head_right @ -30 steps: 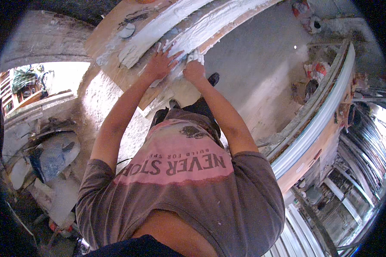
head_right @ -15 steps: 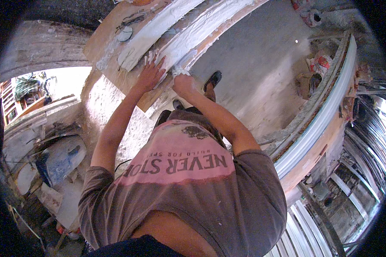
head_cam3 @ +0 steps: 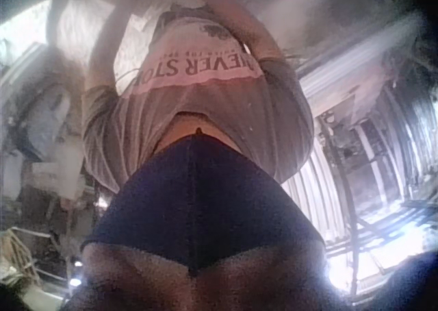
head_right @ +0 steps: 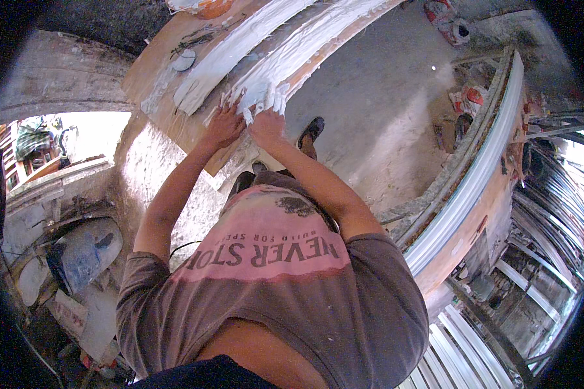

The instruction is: The person lays strands of white fiberglass onto a curved wooden mold, then pours a white liquid from a bucket over the strands. They use their hands to press and spread the liquid into the fibers, smoothing the surface along the mold.

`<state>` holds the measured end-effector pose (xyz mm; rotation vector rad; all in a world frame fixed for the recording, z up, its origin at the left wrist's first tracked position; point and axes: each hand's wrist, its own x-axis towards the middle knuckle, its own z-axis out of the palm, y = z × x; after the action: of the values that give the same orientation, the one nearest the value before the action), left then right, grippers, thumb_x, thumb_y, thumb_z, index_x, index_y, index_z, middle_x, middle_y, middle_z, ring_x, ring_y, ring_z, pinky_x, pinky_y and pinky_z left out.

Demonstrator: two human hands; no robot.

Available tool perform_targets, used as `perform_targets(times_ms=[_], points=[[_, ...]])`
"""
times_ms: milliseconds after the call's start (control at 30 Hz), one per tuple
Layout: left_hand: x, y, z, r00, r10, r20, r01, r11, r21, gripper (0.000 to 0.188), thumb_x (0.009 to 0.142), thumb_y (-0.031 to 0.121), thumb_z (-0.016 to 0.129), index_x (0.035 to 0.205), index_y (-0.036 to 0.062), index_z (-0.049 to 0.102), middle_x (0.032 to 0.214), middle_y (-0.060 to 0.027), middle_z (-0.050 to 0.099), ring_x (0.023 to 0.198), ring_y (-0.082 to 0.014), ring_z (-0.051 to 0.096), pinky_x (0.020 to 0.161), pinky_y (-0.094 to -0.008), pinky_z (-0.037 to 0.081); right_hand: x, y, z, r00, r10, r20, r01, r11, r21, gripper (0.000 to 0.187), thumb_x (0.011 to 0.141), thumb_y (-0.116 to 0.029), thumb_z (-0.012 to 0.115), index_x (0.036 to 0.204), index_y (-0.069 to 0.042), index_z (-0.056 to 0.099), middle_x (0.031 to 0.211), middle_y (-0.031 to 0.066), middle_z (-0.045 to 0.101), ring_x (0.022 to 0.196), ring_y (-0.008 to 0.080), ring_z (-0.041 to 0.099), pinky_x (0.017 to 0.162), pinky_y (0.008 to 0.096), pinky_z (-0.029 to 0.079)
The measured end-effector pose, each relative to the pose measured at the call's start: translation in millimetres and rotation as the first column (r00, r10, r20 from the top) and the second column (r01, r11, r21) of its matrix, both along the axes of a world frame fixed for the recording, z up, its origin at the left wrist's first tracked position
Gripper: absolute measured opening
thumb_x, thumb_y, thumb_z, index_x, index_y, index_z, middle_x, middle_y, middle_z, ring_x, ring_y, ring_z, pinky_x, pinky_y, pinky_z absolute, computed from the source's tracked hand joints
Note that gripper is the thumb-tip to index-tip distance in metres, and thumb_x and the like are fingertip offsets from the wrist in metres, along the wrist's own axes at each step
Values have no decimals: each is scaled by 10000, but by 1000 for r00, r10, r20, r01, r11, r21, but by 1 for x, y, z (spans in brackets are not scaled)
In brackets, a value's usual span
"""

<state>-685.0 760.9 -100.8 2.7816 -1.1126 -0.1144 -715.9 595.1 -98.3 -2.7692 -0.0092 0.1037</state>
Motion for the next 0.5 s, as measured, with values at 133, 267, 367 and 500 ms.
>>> perform_targets(times_ms=[133,267,367,500], points=[[12,-7,-3,998,-26,57,24,1000,19,419,966,344,371,1309,176,544,1540,-134,223,1422,-351,187,1163,-534,50,8,-3,5,971,-52,-234,57,998,15,533,784,-330,631,1173,30,578,1193,277,558,1133,405,543,947,530,423],[22,-20,-15,991,-12,136,40,977,-208,406,963,355,378,1245,166,601,1527,-122,265,1417,-333,214,1162,-537,56,25,-14,4,994,-60,-86,54,996,-72,604,803,-371,584,1225,61,553,1264,280,532,1158,426,531,961,506,427],[38,-41,-4,995,-30,92,13,983,183,429,977,385,339,1313,221,551,1524,-114,281,1410,-324,240,1161,-540,58,34,-26,-21,944,-88,319,145,977,-158,582,821,-381,550,1195,64,582,1252,300,539,1168,440,528,985,517,412],[55,-58,-11,990,6,138,-18,996,85,452,995,432,273,1397,315,443,1527,-110,276,1415,-330,228,1159,-542,53,81,-73,-28,955,-194,-224,190,981,-42,498,841,-368,494,1103,22,658,1170,299,591,1122,431,567,987,521,415]])
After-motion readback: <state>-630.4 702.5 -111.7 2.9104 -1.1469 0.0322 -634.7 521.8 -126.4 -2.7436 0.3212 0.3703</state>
